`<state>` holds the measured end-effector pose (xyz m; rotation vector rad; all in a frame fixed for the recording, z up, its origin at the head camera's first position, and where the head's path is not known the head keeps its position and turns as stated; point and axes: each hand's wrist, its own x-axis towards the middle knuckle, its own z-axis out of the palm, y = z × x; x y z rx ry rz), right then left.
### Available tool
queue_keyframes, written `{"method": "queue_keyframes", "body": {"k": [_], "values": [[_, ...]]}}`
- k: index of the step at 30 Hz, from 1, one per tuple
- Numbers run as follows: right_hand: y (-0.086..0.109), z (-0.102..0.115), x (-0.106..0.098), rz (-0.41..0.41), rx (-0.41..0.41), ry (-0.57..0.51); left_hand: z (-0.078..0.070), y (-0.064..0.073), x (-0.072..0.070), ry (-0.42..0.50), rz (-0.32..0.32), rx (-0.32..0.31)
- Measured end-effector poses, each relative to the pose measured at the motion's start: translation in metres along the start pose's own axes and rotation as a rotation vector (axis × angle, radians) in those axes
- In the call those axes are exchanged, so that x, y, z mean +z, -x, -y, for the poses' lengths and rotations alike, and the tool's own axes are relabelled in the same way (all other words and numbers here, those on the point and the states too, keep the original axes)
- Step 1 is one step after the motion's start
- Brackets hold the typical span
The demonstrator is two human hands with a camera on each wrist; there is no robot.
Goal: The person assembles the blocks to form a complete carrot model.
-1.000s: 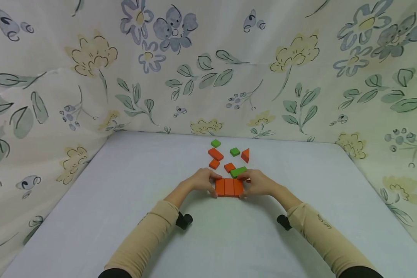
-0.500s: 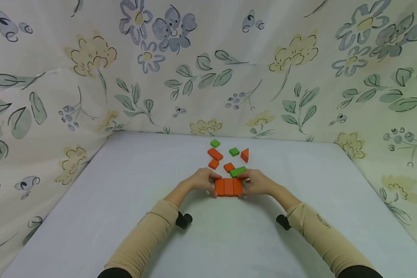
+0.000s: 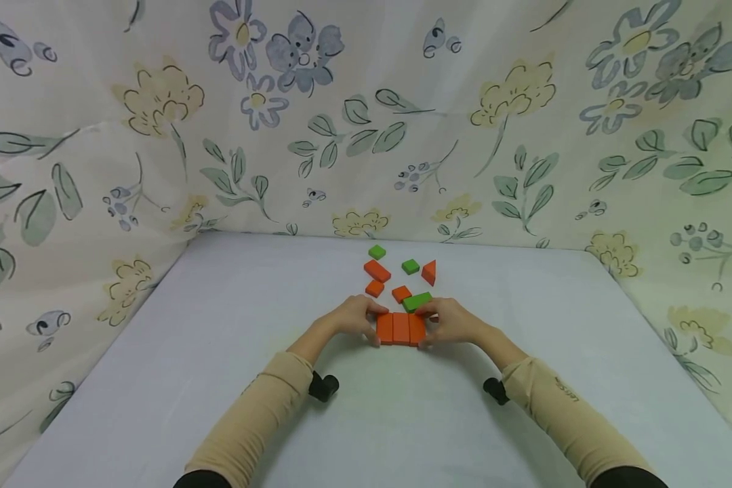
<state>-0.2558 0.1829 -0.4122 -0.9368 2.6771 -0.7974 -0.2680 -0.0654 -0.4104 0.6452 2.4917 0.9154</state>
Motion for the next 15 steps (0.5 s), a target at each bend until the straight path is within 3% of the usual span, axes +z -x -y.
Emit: {"method": "queue_keyframes", "body": {"k": [15], "values": [[-0.0011, 0.0016, -0.0007, 0.004, 0.029, -0.024, 0.0043, -0.0019, 0.001, -0.001, -0.015, 0.026]]}}
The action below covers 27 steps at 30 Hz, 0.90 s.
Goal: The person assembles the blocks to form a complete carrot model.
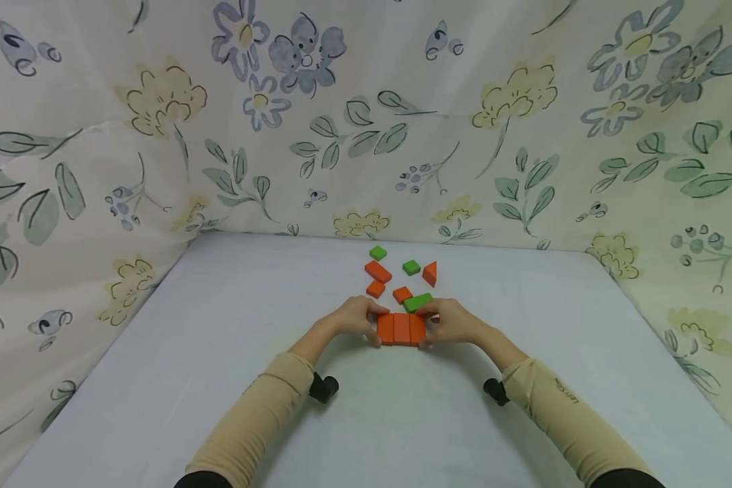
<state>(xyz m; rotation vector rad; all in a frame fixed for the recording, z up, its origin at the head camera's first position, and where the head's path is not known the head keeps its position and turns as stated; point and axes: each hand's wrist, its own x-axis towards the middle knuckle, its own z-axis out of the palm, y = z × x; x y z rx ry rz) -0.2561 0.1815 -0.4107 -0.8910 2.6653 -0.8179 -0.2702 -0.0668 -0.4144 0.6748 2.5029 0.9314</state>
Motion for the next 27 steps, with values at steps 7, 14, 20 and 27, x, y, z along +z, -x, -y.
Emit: {"method": "queue_keyframes", "body": {"k": [7, 14, 20, 27], "values": [[-0.007, 0.001, -0.016, -0.029, 0.101, -0.043, -0.001, -0.001, 0.001, -0.009, 0.009, 0.005], [-0.043, -0.009, -0.015, -0.235, 0.175, -0.09, 0.0, -0.003, -0.001, -0.022, 0.012, -0.02], [-0.063, 0.007, -0.002, -0.238, 0.433, -0.037, -0.002, -0.001, -0.002, -0.018, 0.008, -0.013], [-0.075, 0.011, 0.003, -0.185, 0.489, 0.129, -0.003, -0.001, -0.001, -0.016, -0.002, -0.017]]}}
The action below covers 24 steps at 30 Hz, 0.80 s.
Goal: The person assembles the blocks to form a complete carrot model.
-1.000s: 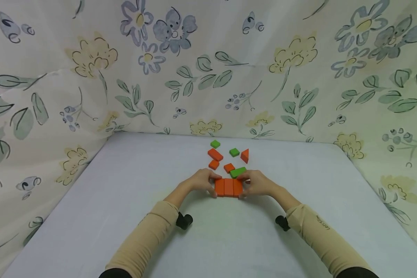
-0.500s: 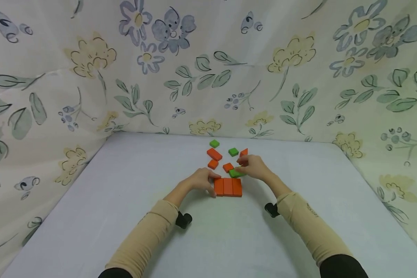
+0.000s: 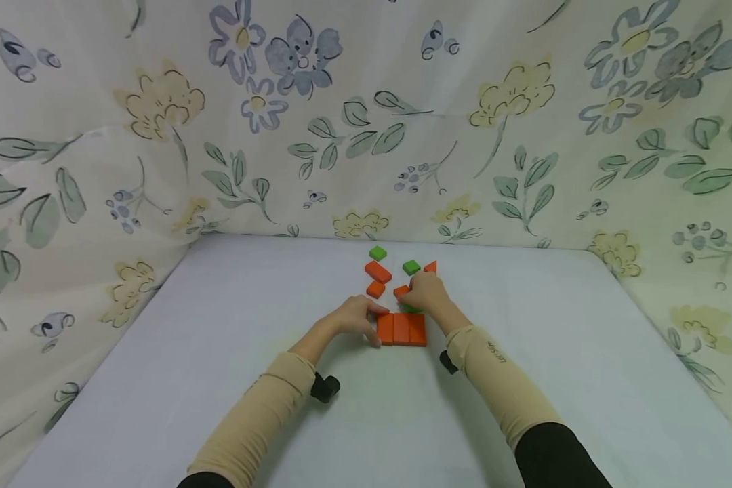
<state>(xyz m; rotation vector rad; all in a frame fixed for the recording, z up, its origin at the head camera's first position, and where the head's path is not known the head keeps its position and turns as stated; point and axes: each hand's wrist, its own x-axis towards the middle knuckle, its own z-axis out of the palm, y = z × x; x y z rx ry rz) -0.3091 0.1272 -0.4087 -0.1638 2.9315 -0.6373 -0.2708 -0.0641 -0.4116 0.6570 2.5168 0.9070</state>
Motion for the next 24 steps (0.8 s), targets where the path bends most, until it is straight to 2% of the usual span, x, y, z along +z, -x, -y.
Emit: {"method": "queue_keyframes", "body": {"k": [3, 6, 16, 21, 24], "values": [[0.0, 0.0, 0.001, -0.01, -0.009, 0.046, -0.001, 0.0, 0.001, 0.004, -0.008, -0.003], [0.003, 0.0, 0.0, -0.024, -0.009, 0.049, -0.002, 0.0, 0.002, 0.014, -0.011, -0.008], [0.026, -0.009, -0.02, -0.15, -0.103, -0.076, -0.002, 0.0, 0.002, -0.001, -0.001, -0.013], [0.044, -0.014, -0.026, -0.162, -0.145, -0.138, -0.001, 0.0, 0.001, -0.002, 0.003, -0.021], [0.055, -0.015, -0.027, -0.15, -0.192, -0.134, 0.0, 0.001, 0.0, 0.007, 0.0, -0.023]]}}
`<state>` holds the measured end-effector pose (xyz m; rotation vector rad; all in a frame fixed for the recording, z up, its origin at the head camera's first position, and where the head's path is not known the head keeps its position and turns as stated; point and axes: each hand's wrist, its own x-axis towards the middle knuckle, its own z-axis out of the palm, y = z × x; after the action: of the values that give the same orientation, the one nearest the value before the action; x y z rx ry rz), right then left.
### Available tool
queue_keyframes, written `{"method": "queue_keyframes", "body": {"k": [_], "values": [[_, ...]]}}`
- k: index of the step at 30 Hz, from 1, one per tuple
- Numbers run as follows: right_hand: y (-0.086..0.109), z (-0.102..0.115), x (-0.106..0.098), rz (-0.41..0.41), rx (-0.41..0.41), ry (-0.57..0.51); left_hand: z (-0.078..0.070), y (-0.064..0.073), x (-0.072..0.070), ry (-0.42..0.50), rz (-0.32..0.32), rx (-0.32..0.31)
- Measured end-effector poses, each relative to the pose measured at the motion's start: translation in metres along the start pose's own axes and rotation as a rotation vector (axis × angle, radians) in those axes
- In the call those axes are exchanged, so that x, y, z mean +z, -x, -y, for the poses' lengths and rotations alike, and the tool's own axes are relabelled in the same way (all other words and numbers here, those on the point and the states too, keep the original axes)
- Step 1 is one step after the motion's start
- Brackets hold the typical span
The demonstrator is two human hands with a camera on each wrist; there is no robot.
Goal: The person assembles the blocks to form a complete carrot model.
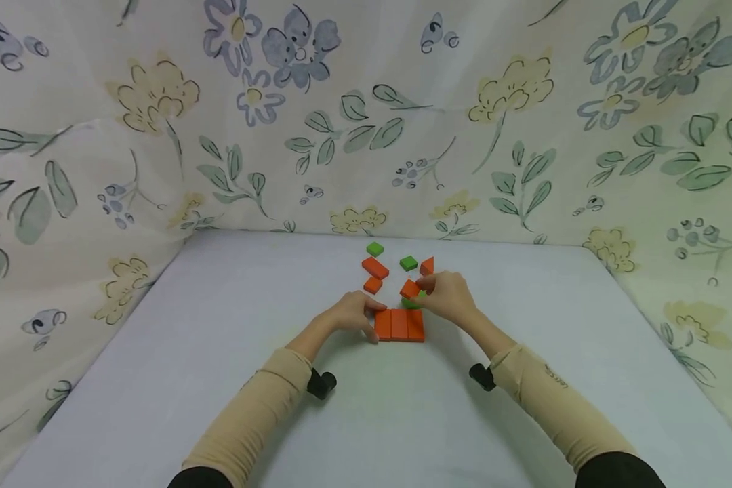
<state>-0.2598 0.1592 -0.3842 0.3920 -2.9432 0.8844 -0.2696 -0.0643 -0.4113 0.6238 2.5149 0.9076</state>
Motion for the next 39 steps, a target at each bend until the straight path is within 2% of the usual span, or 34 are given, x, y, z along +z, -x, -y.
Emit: {"method": "queue_keyframes", "body": {"k": [11, 18, 25, 28, 34, 39], "values": [[0.034, 0.006, 0.001, 0.109, -0.112, 0.078, -0.001, -0.001, 0.0, 0.007, -0.002, -0.002], [0.041, 0.009, 0.011, 0.201, -0.253, 0.079, 0.0, -0.004, 0.0, 0.012, 0.001, 0.005], [0.045, 0.016, 0.024, 0.333, -0.333, 0.144, 0.004, -0.005, 0.002, -0.002, -0.004, 0.001], [0.048, 0.018, 0.027, 0.334, -0.347, 0.156, 0.004, -0.005, 0.002, -0.005, -0.003, 0.012], [0.049, 0.018, 0.028, 0.263, -0.418, 0.169, 0.004, -0.005, 0.002, -0.009, -0.011, 0.013], [0.048, 0.016, 0.029, 0.268, -0.461, 0.171, 0.002, -0.003, 0.002, 0.008, -0.013, -0.001]]}}
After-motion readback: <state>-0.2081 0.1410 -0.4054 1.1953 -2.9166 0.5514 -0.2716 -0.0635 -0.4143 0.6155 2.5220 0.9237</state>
